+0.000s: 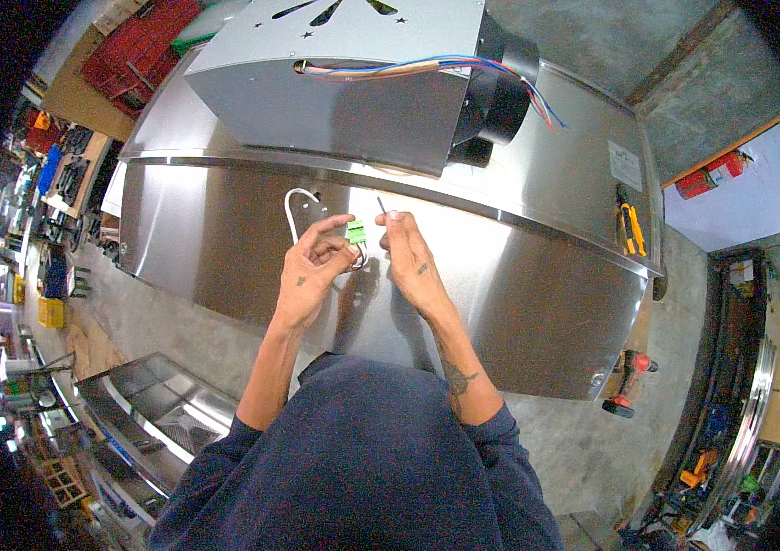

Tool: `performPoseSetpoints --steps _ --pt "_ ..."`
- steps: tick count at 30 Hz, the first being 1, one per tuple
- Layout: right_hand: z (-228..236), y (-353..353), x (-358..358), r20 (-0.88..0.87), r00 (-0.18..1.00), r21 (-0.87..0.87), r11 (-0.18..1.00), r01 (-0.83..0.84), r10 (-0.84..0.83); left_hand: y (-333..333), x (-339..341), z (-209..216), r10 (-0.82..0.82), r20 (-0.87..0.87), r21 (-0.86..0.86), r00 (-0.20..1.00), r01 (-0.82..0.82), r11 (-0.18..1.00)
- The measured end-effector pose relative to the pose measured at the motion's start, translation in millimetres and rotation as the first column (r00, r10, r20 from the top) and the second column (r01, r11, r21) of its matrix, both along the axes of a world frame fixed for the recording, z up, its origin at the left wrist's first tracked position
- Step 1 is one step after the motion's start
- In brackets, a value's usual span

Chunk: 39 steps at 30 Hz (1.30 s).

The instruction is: The person strips wire insulation with a yellow-handled tool, twists exposed conductors, and secures them into a green terminal block using a screwdriver. The work is performed on a stainless steel surface in a commercial kitchen environment.

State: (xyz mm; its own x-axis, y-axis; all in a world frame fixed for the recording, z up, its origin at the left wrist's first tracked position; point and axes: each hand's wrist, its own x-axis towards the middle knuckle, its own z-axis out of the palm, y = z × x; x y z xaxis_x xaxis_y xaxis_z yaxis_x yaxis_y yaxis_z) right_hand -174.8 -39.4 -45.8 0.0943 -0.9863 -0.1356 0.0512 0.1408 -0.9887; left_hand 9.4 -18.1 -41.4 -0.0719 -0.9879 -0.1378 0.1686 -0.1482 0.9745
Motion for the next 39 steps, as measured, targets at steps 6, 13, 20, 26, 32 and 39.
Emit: performPoseSetpoints --steps 6,13,20,26,32,39 --pt "21 22 -10 -0.426 0.904 -0.33 0.938 -0.107 -0.047 -2 2 -8 0.02 0.096 -0.026 0.995 -0.017 1.0" --pt "11 28 -12 -0.575 0.81 -0.477 0.851 -0.222 -0.111 -1 -3 -5 0.044 0.139 -0.106 0.989 -0.029 0.994" --pt "15 29 -8 -0.619 0.768 -0.522 0.816 -0.247 -0.164 0 -3 -4 0.083 0.247 -0.184 0.966 -0.037 0.982" --pt "21 30 -6 -0.685 0.668 -0.618 0.718 -0.322 -0.29 2 -5 -5 0.128 0.325 -0.248 0.937 -0.046 0.968" --pt "24 32 -5 -0.721 0.613 -0.62 0.696 -0.363 -0.323 3 -8 1 0.162 0.398 -0.325 0.903 -0.027 0.945" --pt "27 30 -4 -0.761 0.538 -0.614 0.673 -0.412 -0.364 2 -6 0 0.172 0.456 -0.35 0.873 -0.002 0.937"
